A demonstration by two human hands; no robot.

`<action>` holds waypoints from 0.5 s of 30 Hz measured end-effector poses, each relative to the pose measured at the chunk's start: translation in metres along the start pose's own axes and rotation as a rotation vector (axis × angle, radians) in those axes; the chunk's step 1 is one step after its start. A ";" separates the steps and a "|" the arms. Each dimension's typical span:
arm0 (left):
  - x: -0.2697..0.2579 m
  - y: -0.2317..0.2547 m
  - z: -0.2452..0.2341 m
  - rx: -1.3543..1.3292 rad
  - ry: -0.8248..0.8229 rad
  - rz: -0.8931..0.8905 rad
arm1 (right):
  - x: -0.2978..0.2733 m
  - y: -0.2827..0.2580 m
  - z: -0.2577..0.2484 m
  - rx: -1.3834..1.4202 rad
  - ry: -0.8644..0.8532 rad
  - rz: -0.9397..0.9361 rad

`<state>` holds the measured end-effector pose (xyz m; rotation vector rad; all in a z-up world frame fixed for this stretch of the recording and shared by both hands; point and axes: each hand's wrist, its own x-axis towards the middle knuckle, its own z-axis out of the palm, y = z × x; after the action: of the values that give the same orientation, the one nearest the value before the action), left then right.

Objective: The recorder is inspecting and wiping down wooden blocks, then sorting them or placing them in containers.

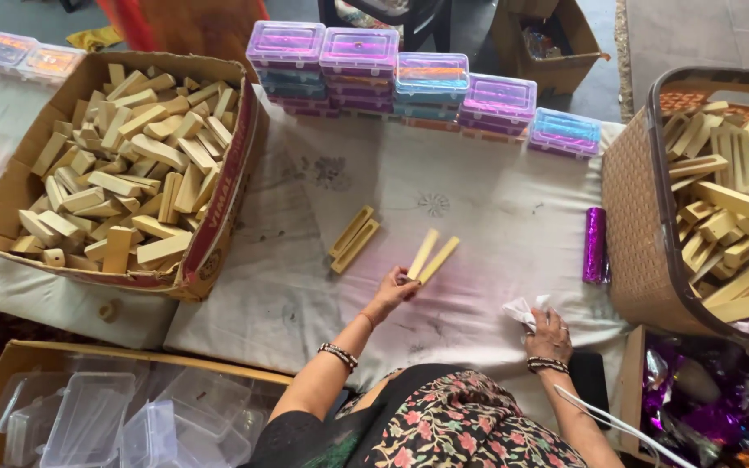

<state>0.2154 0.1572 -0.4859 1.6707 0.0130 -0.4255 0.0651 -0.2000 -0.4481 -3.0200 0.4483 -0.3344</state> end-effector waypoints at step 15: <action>-0.017 -0.002 0.025 -0.312 -0.220 -0.249 | 0.019 -0.053 -0.046 0.040 -0.257 0.083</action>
<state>0.1922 0.1373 -0.4854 1.3117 0.1202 -0.7551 0.0871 -0.1562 -0.3943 -2.9380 0.5340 0.0502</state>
